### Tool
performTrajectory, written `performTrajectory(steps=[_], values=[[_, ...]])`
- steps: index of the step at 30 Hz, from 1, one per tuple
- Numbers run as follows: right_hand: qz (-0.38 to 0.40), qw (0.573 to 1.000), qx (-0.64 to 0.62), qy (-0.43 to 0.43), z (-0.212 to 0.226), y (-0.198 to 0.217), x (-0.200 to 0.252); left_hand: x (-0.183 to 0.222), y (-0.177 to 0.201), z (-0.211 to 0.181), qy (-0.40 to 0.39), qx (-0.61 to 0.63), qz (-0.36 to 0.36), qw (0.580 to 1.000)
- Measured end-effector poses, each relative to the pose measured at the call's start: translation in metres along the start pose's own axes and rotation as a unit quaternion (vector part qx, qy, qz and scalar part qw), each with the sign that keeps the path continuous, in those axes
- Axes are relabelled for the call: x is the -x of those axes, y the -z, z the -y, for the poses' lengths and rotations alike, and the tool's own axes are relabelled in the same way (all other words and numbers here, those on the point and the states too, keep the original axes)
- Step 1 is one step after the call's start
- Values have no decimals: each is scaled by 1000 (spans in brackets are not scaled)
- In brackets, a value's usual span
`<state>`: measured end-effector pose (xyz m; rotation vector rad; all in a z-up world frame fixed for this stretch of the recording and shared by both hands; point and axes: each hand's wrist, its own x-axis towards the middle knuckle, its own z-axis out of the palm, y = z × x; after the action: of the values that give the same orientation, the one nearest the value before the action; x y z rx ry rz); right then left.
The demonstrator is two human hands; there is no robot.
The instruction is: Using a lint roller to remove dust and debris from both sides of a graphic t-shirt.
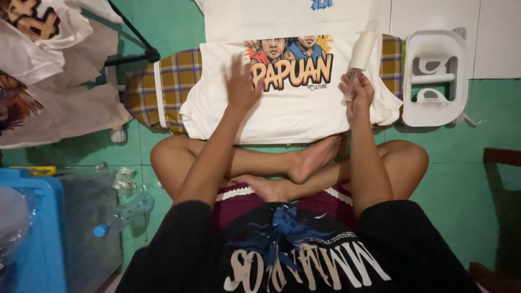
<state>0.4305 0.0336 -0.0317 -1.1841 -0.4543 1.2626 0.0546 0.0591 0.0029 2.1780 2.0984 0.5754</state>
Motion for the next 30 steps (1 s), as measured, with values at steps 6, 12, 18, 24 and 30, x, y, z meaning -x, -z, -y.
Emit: performTrajectory(steps=[6, 12, 18, 24, 30], values=[[-45, 998, -46, -1, 6, -6, 0, -52, -54, -57, -233, -10, 70, 970], [-48, 998, -45, 7, 7, -9, -1, -49, -63, -62, -83, -38, 131, 987], [-43, 998, -51, -14, 10, -11, 0, -61, -20, -46, -84, -4, 211, 974], [-33, 998, -54, -9, 5, -5, -5, -93, 41, -23, 136, -87, 322, 933], [-46, 998, -43, -11, 9, -10, 1, -51, 60, 5, -28, -17, 152, 988]])
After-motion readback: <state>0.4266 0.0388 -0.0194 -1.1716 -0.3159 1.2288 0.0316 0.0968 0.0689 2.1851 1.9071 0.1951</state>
